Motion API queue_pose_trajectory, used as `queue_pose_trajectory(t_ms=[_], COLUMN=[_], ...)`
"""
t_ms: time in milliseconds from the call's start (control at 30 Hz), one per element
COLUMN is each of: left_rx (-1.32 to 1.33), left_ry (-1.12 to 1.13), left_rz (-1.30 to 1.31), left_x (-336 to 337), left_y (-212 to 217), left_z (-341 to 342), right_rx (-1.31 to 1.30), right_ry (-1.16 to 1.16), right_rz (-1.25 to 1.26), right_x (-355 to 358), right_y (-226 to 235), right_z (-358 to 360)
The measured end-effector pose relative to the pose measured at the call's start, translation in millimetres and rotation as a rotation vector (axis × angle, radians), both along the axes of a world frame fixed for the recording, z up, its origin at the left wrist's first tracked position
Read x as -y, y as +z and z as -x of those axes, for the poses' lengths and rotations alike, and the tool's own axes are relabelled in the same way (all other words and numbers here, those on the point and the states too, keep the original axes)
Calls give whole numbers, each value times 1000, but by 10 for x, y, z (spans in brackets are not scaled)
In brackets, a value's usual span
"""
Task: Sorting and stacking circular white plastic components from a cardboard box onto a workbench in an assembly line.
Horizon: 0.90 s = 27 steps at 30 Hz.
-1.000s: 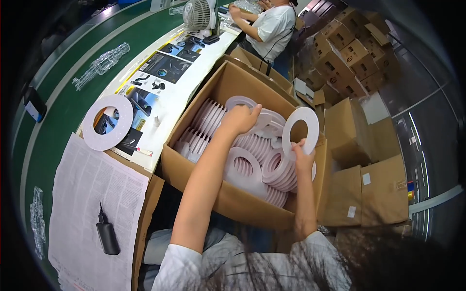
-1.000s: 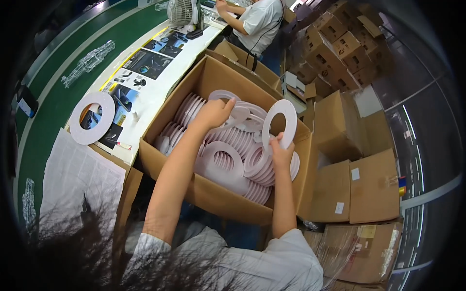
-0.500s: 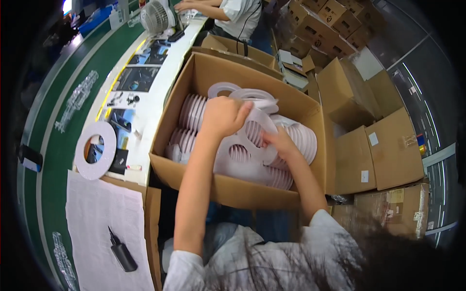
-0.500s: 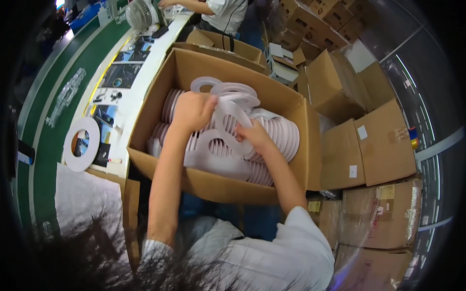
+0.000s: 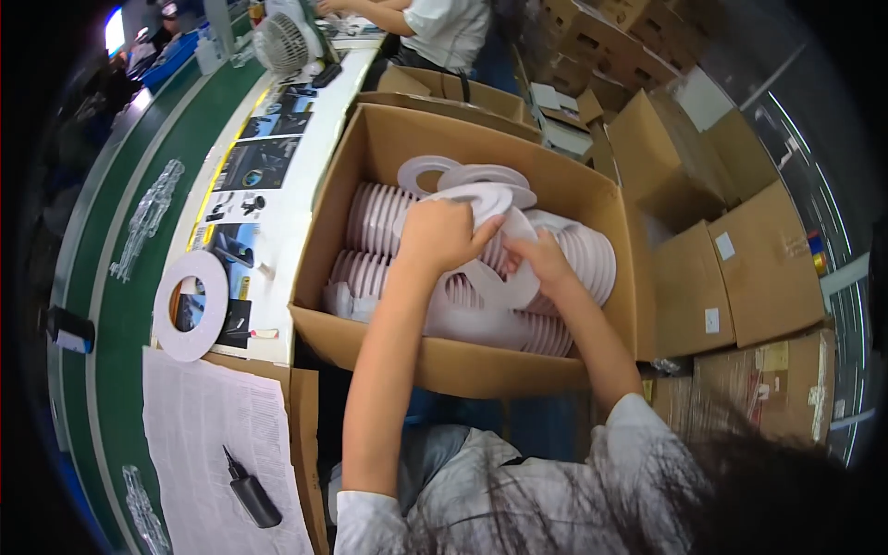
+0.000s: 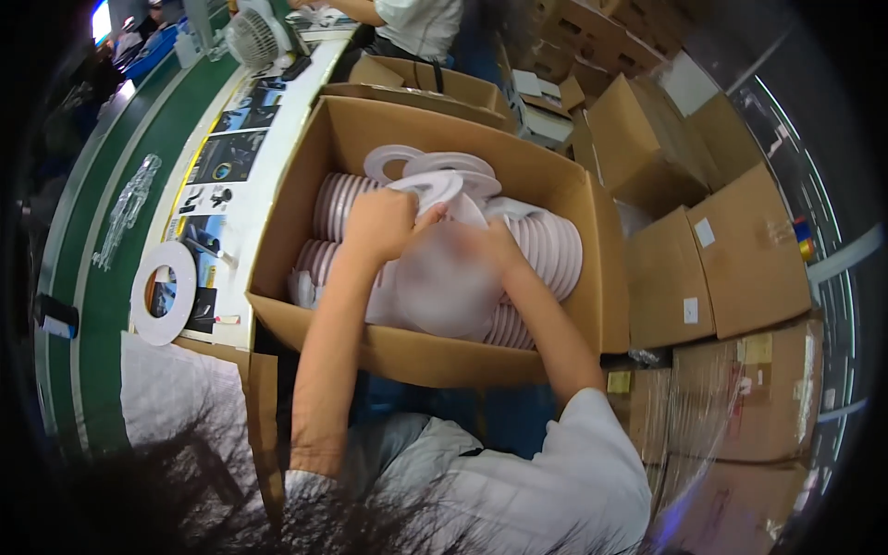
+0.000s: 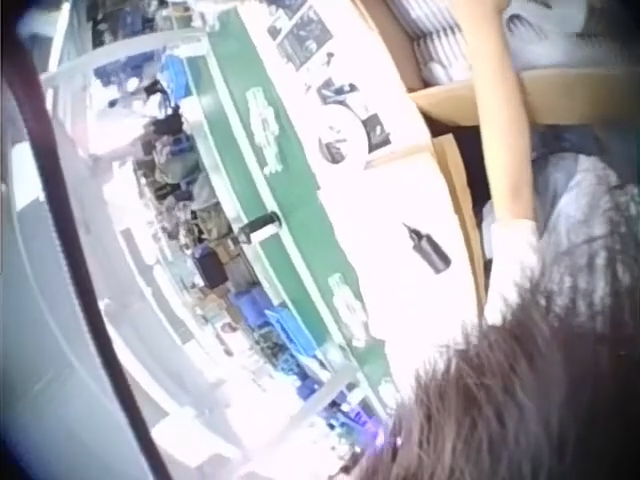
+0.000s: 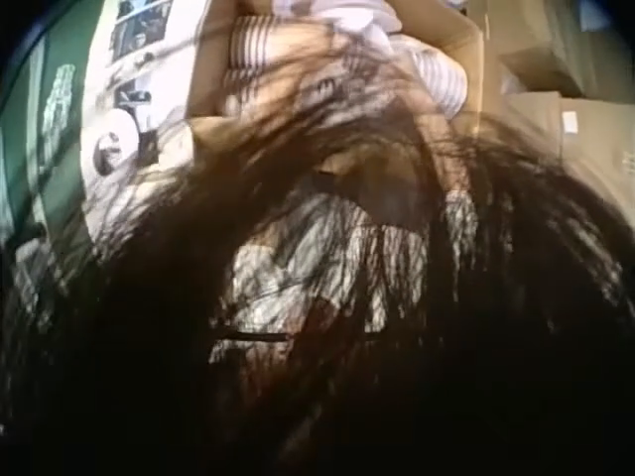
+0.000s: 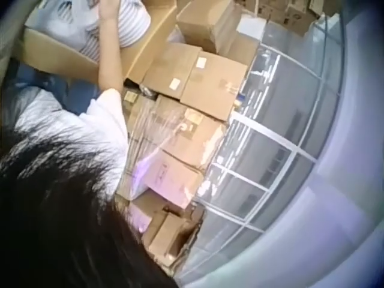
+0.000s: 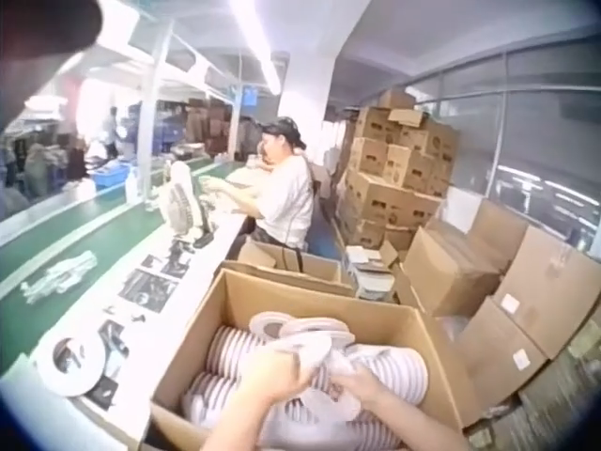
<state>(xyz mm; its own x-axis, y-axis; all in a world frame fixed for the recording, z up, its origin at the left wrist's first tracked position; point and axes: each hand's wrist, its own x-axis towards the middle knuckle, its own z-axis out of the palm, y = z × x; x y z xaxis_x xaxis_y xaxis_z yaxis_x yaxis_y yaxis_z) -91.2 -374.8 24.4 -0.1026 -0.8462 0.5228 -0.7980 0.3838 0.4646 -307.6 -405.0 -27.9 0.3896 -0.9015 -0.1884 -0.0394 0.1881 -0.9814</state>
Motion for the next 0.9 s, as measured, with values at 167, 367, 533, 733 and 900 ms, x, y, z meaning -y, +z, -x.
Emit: queue_pose_trajectory(t_ms=[167, 367, 533, 733, 900], left_rx=[-622, -1903, -1691, -1504, -1553], left_ry=[221, -81, -376, -467, -110], left_rz=[50, -438, -833, -957, -570], left_x=[89, 214, 72, 92, -48], left_y=[-180, -432, -200, -465, -534], left_z=[-342, -477, -102, -119, -250], right_rx=[-76, 411, 19, 71, -194], right_ry=[-30, -87, -503, -228, -263], right_rz=[150, 235, 634, 255, 775], right_x=[-110, -221, 124, 150, 544], right_y=[126, 277, -178, -270, 544], right_z=[-19, -156, -123, -65, -429])
